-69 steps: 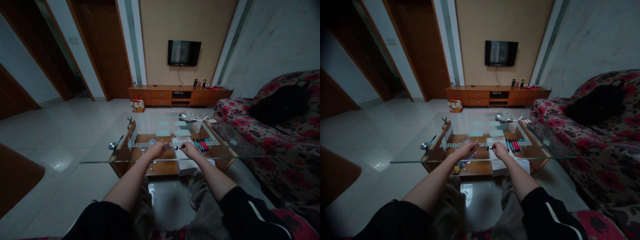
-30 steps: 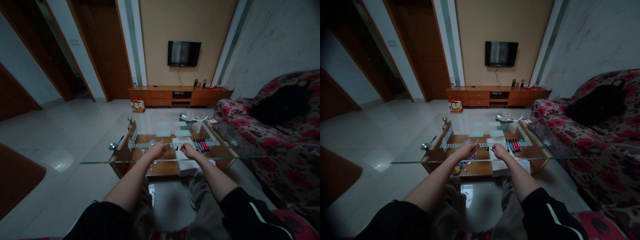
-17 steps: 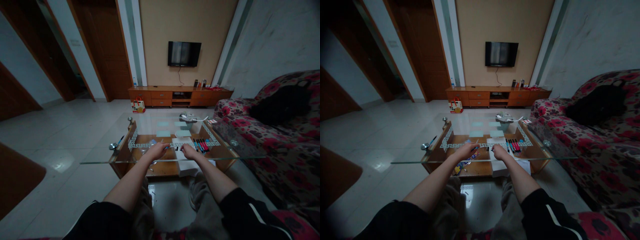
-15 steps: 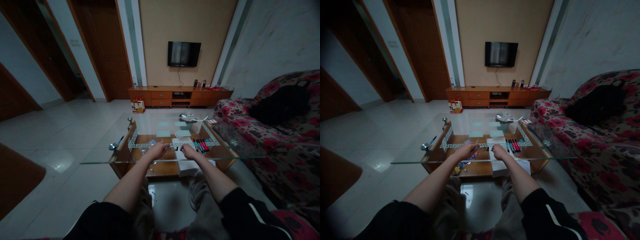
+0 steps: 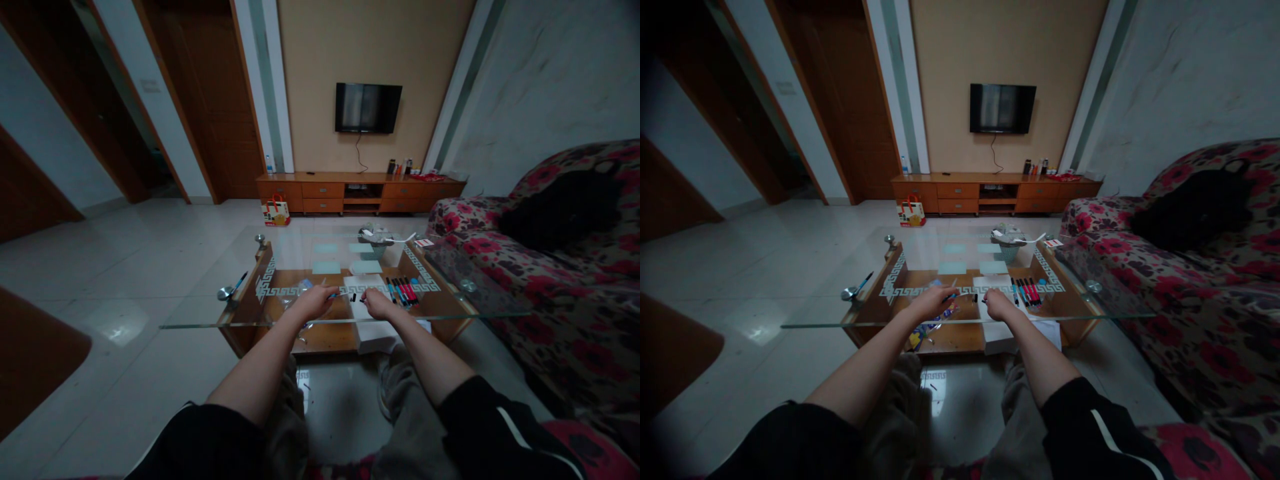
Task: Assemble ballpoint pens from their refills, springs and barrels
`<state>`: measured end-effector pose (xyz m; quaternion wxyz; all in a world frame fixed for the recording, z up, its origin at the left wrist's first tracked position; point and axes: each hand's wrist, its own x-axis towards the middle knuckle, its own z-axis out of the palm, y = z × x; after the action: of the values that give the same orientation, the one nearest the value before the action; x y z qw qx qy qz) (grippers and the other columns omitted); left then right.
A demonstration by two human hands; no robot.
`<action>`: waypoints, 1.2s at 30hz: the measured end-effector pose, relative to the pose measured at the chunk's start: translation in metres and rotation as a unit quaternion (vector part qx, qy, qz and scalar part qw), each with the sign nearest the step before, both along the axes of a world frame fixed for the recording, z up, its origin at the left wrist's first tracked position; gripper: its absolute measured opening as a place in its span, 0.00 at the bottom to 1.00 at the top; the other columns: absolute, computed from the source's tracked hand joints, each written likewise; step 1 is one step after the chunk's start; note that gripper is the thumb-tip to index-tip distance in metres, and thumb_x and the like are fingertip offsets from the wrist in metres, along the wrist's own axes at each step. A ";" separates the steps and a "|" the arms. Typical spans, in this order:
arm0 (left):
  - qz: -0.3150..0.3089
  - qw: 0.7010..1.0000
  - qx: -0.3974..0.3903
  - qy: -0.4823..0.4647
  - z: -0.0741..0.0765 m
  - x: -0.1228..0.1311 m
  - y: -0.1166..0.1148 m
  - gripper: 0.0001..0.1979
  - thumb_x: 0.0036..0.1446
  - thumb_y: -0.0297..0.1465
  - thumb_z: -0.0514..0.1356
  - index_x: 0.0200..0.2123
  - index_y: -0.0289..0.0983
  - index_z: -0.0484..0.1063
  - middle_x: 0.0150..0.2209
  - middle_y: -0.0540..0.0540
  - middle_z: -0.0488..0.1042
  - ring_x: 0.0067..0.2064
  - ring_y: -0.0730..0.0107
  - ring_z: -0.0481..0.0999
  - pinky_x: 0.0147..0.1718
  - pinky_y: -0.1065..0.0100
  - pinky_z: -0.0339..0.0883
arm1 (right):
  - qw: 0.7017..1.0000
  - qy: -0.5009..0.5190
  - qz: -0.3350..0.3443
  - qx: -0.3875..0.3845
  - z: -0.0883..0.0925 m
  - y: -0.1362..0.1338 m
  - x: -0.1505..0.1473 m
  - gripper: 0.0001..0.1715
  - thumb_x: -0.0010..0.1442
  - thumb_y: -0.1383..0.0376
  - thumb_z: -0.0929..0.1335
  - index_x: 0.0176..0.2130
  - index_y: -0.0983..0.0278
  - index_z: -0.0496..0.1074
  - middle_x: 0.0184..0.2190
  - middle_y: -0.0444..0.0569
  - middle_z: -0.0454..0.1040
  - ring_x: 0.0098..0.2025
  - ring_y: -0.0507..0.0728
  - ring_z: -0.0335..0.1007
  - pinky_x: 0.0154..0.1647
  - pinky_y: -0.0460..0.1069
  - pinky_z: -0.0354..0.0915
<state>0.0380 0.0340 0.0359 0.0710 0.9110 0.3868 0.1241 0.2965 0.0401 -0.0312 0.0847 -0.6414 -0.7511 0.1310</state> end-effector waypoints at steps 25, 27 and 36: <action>-0.007 1.000 0.005 -0.006 -0.003 0.000 0.002 0.12 0.63 0.28 0.55 0.47 0.41 0.73 0.45 0.43 0.78 0.44 0.61 0.77 0.41 0.69 0.67 | 0.999 0.038 -0.018 0.017 0.001 -0.001 0.003 0.09 0.60 0.71 0.67 0.42 0.69 0.76 0.42 0.57 0.77 0.44 0.57 0.71 0.44 0.45 0.60; -0.009 1.000 0.004 -0.006 -0.004 0.000 0.002 0.12 0.63 0.29 0.54 0.47 0.41 0.73 0.45 0.43 0.78 0.44 0.62 0.77 0.41 0.69 0.67 | 0.998 0.045 -0.020 0.026 0.001 -0.001 0.003 0.08 0.59 0.71 0.68 0.40 0.69 0.76 0.41 0.56 0.77 0.43 0.56 0.71 0.44 0.45 0.60; -0.011 1.000 0.006 -0.007 -0.005 -0.001 0.003 0.11 0.65 0.31 0.54 0.47 0.42 0.72 0.45 0.43 0.78 0.44 0.63 0.77 0.41 0.70 0.67 | 0.992 0.083 -0.028 0.091 -0.005 0.004 0.007 0.03 0.58 0.72 0.69 0.34 0.67 0.75 0.36 0.53 0.75 0.41 0.57 0.70 0.43 0.46 0.61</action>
<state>0.0368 0.0372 0.0310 0.0695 0.9146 0.3759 0.1318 0.3032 0.0438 -0.0364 0.2080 -0.6386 -0.7323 0.1125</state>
